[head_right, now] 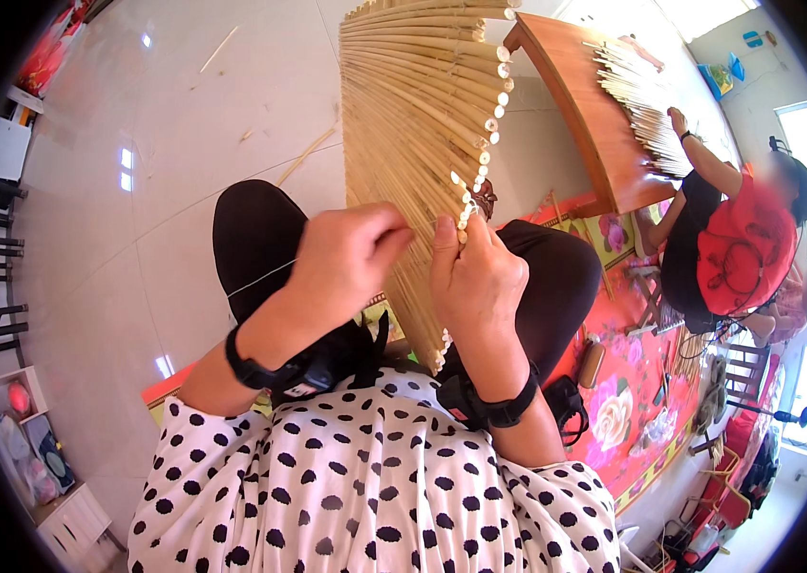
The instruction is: The person sits on the floor and weaves a bundle of bamboo sticks together using a thin string. They wrap the string around the sticks, pull it tight, and adjust the bundle's position repeatedly to secure the structure.
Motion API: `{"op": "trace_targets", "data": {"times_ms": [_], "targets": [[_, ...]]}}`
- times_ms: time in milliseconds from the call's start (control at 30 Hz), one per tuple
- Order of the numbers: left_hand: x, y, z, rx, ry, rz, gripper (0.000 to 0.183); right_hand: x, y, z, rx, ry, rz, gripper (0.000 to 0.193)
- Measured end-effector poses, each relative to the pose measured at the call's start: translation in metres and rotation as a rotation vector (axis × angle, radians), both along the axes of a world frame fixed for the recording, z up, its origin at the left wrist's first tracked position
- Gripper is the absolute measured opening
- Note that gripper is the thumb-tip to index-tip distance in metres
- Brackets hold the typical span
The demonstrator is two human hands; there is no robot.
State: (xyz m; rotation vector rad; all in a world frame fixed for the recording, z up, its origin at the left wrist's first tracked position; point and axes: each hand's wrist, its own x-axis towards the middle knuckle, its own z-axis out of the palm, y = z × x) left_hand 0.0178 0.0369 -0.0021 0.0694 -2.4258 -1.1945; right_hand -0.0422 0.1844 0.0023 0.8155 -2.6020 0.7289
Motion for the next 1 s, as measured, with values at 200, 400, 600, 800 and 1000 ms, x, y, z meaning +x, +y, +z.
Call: {"op": "trace_targets", "data": {"times_ms": [200,400,600,800,1000], "targets": [[0.072,-0.066,0.052,0.231,-0.138,0.181,0.010,-0.006,0.006,-0.001,-0.030,-0.012,-0.012,0.026],[0.128,-0.103,0.067,0.127,-0.225,0.459,0.004,-0.002,0.001,0.001,-0.036,0.008,-0.015,0.027],[0.076,-0.060,0.072,-0.152,0.082,0.428,0.028,0.001,0.002,0.003,-0.024,-0.001,-0.014,0.031],[0.009,-0.007,0.011,0.156,-0.052,-0.026,0.048,0.000,0.001,0.000,-0.058,-0.007,-0.016,0.033],[0.000,-0.003,-0.010,0.152,-0.229,-0.200,0.011,0.002,0.002,0.001,-0.122,-0.016,-0.020,0.029]]}}
